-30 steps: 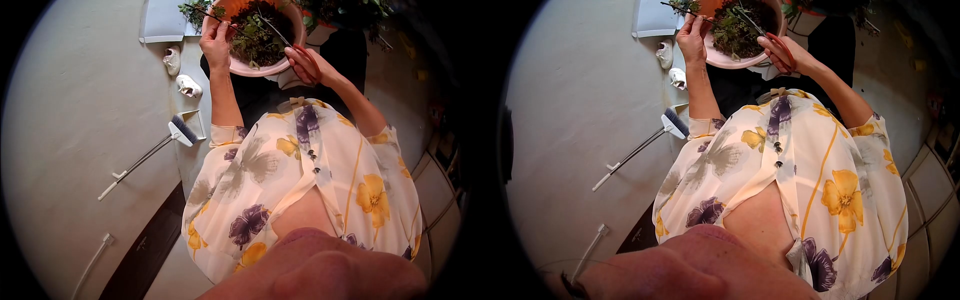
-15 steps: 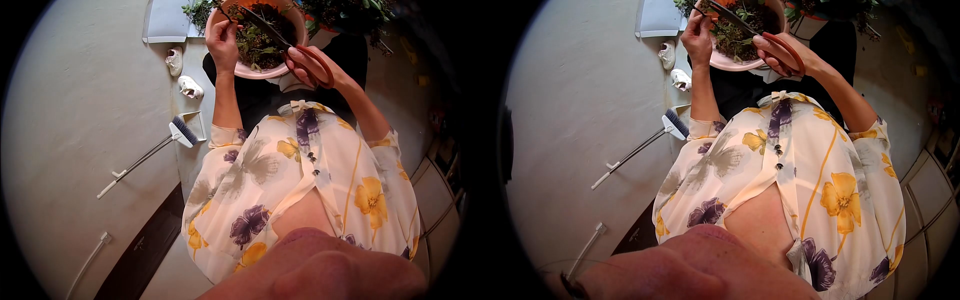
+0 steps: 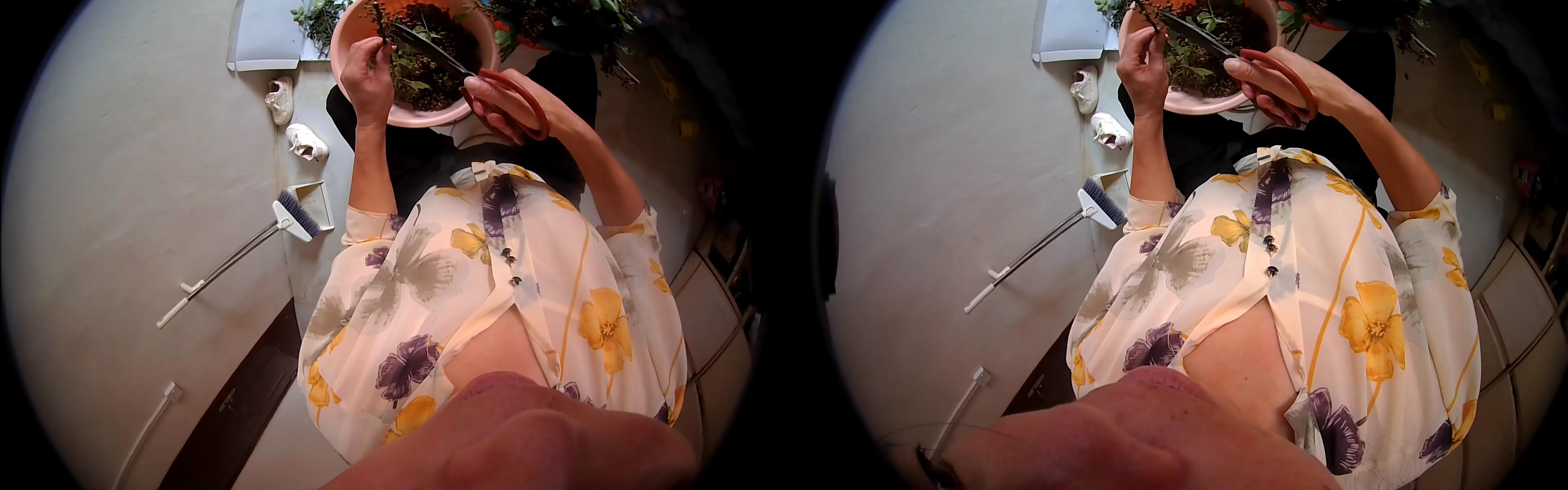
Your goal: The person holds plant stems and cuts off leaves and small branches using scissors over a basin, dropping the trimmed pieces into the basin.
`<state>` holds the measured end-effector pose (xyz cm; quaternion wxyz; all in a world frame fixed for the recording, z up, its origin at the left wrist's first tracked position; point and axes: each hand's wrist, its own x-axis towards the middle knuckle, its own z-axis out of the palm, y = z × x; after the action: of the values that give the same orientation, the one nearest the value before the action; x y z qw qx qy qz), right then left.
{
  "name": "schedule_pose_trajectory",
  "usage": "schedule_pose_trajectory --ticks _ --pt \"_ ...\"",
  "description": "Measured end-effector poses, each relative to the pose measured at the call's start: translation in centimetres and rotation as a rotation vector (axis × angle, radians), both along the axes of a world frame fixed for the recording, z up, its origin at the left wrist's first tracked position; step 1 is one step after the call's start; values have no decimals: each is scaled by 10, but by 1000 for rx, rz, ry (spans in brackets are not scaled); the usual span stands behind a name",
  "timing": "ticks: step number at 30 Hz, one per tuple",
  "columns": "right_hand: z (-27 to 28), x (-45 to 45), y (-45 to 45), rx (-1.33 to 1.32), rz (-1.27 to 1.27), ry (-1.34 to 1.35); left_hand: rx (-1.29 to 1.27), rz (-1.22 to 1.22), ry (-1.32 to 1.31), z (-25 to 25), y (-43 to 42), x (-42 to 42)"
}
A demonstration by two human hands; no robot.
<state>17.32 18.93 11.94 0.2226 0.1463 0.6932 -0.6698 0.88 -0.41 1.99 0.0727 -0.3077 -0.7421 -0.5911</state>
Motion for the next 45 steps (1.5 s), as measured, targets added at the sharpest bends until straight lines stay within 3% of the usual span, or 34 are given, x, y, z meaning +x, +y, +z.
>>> schedule_pose_trajectory --ticks 16,36,45 --pt "14 0 -2 -32 8 -49 -53 21 8 -3 1 0" --pt "-12 -2 -6 133 2 -15 -80 -27 4 -8 2 4" --pt "-27 0 -2 82 -41 -86 -85 -49 -12 -13 0 1"
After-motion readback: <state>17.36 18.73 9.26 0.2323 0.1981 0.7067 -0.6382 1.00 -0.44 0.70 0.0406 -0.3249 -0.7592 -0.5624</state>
